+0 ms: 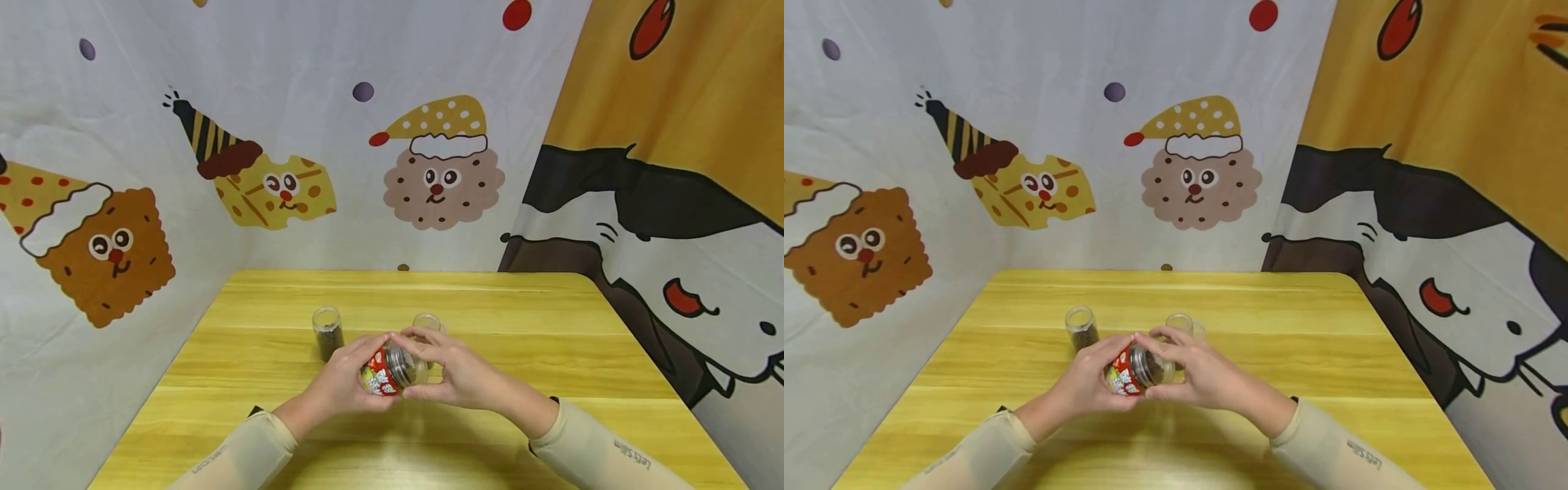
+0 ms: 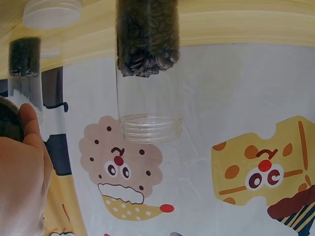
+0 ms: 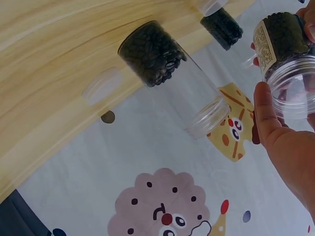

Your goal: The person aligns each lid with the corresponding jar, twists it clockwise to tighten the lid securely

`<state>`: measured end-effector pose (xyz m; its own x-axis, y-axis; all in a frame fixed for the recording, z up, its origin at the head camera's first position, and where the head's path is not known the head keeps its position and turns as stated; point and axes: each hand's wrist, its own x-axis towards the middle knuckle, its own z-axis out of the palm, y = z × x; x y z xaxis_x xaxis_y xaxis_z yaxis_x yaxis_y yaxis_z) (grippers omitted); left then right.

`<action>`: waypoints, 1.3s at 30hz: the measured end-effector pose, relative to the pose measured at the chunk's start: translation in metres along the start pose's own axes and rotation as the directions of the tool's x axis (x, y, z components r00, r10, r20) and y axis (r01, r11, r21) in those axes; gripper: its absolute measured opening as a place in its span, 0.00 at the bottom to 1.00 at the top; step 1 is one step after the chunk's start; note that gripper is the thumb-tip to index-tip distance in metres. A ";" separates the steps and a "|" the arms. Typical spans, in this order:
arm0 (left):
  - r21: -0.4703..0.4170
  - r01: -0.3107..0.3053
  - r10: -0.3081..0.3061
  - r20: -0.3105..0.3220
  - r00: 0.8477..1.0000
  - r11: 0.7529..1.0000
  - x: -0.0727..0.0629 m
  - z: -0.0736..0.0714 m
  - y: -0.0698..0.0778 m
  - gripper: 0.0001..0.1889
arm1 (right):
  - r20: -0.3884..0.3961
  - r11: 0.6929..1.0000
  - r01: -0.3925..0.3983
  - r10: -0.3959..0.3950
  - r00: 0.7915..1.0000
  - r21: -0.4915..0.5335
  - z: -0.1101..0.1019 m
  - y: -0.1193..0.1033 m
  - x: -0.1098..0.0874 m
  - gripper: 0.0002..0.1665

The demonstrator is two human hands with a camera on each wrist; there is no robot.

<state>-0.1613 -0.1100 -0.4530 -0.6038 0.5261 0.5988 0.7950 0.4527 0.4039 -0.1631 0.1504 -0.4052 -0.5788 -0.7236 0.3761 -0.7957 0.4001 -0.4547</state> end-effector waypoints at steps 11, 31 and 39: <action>0.059 -0.006 0.007 -0.024 1.000 0.998 0.001 0.002 0.001 0.52 | 0.009 0.991 -0.124 0.124 0.992 0.057 0.002 -0.002 0.000 0.48; 0.077 0.025 -0.025 0.004 1.000 0.997 0.000 0.000 0.002 0.52 | -0.025 0.986 -0.151 0.153 0.988 0.065 0.009 -0.001 -0.001 0.46; 0.088 0.015 -0.014 -0.006 1.000 0.996 0.001 -0.001 0.000 0.52 | -0.034 0.981 -0.166 0.170 0.985 0.099 0.010 0.000 0.000 0.46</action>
<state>-0.1616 -0.1101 -0.4521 -0.6149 0.5150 0.5972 0.7776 0.5221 0.3503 -0.1617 0.1445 -0.4137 -0.7113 -0.6256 0.3206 -0.6671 0.4570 -0.5883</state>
